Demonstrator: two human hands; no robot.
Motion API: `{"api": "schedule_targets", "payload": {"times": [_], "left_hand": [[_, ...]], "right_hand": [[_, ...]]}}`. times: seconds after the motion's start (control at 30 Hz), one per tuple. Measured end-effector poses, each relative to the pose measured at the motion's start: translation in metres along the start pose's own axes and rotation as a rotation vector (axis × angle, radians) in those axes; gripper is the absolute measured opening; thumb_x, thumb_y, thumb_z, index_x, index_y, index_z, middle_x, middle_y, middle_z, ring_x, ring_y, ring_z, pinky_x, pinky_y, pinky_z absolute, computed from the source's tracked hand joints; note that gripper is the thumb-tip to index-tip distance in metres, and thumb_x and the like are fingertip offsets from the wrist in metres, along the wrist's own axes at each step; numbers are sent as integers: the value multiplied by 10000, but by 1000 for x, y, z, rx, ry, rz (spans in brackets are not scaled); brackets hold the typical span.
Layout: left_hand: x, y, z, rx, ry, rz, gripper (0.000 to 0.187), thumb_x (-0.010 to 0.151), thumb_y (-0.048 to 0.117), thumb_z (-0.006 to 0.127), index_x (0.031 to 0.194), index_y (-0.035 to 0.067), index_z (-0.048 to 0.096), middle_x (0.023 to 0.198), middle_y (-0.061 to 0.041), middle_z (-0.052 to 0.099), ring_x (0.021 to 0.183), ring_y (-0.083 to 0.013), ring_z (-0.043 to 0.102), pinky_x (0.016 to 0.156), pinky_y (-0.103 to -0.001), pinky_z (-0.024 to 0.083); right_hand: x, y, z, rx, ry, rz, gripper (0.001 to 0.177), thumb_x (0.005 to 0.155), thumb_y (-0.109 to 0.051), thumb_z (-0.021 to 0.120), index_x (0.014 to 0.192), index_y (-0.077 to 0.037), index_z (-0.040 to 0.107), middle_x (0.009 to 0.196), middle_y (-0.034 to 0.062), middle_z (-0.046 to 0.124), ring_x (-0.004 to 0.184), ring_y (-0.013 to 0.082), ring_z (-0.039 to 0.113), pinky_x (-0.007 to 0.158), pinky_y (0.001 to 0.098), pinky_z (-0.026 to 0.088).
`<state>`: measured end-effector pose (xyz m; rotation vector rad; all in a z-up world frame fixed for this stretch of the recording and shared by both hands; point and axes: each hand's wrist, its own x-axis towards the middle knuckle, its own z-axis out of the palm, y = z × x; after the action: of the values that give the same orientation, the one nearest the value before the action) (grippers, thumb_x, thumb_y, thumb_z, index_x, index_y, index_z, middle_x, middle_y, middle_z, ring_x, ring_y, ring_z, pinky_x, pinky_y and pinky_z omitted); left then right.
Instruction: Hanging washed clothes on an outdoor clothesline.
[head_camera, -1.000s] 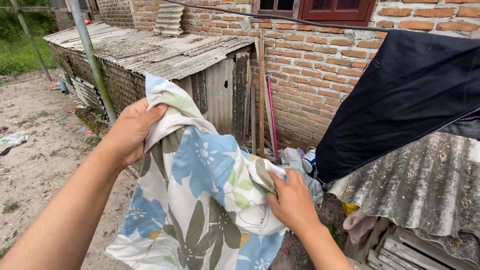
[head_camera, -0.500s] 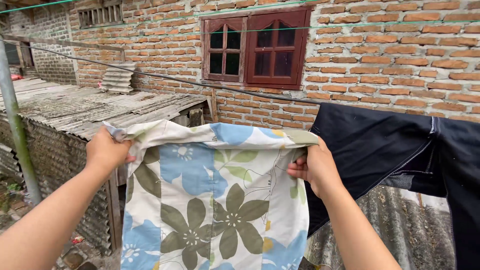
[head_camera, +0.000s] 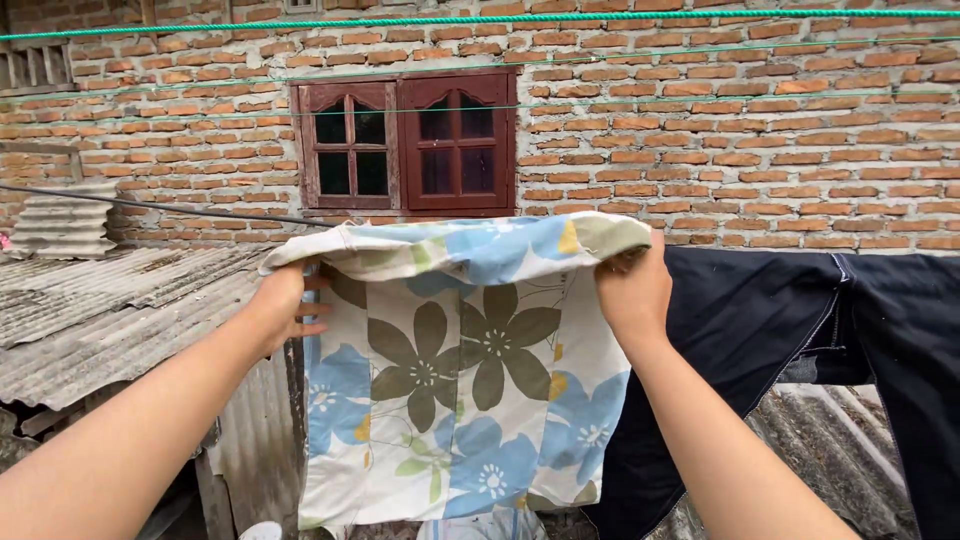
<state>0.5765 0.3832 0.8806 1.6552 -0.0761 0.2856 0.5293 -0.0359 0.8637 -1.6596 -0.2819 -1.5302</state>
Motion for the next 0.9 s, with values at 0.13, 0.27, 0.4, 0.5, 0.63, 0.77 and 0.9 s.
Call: {"api": "schedule_targets", "payload": {"times": [0.13, 0.27, 0.4, 0.5, 0.63, 0.77, 0.9], "left_hand": [[58, -23, 8, -29, -60, 103, 536, 1007, 451, 326, 1443, 190, 496, 1486, -2, 551, 1205, -289, 604, 905, -517, 548], [84, -38, 31, 8, -90, 265, 525, 979, 420, 365, 1432, 188, 495, 1442, -1, 553, 1249, -197, 586, 868, -475, 560], [104, -45, 45, 163, -34, 294, 535, 983, 434, 383, 1342, 83, 567, 1304, -109, 633, 1188, -263, 608, 823, -458, 580], [113, -29, 44, 502, 129, 204, 684, 1091, 555, 376, 1227, -43, 679, 1097, -311, 756, 1074, -412, 744, 890, -464, 533], [184, -31, 31, 474, 196, 515, 583, 1028, 504, 381, 1321, 54, 606, 1184, -302, 648, 1202, -470, 561, 941, -478, 463], [239, -11, 41, 475, 151, 719, 613, 993, 530, 375, 1325, 66, 597, 1271, -267, 662, 1251, -446, 583, 1001, -478, 457], [196, 26, 74, 916, 176, 545, 758, 835, 662, 375, 1497, 306, 465, 1503, -83, 501, 1365, -410, 434, 1022, -716, 193]], "right_hand": [[12, 25, 6, -98, 174, 58, 263, 868, -58, 680, 1124, -83, 624, 1044, 120, 748, 1043, 315, 715, 874, 361, 533], [36, 65, 16, -125, 303, 137, 223, 893, -52, 731, 1086, -81, 622, 1045, 96, 731, 990, 269, 691, 876, 368, 533], [50, 84, 30, 159, 320, 216, 420, 834, -104, 818, 1174, -71, 574, 1156, 86, 677, 1015, 170, 634, 885, 332, 507], [67, 76, 44, 319, 192, 495, 452, 800, -131, 746, 1214, -120, 567, 1212, 62, 652, 1006, 202, 639, 804, 384, 523], [88, 106, 69, 93, 218, 229, 438, 912, -249, 754, 1278, -104, 562, 1284, 106, 666, 1159, 253, 638, 968, 376, 480], [106, 82, 85, -131, 196, 29, 651, 876, -262, 800, 1313, -47, 367, 1252, 255, 621, 1169, 407, 627, 980, 464, 472], [135, 131, 98, -268, 77, -54, 660, 898, -288, 732, 1359, -26, 341, 1266, 266, 667, 1209, 439, 633, 1018, 482, 478]]}}
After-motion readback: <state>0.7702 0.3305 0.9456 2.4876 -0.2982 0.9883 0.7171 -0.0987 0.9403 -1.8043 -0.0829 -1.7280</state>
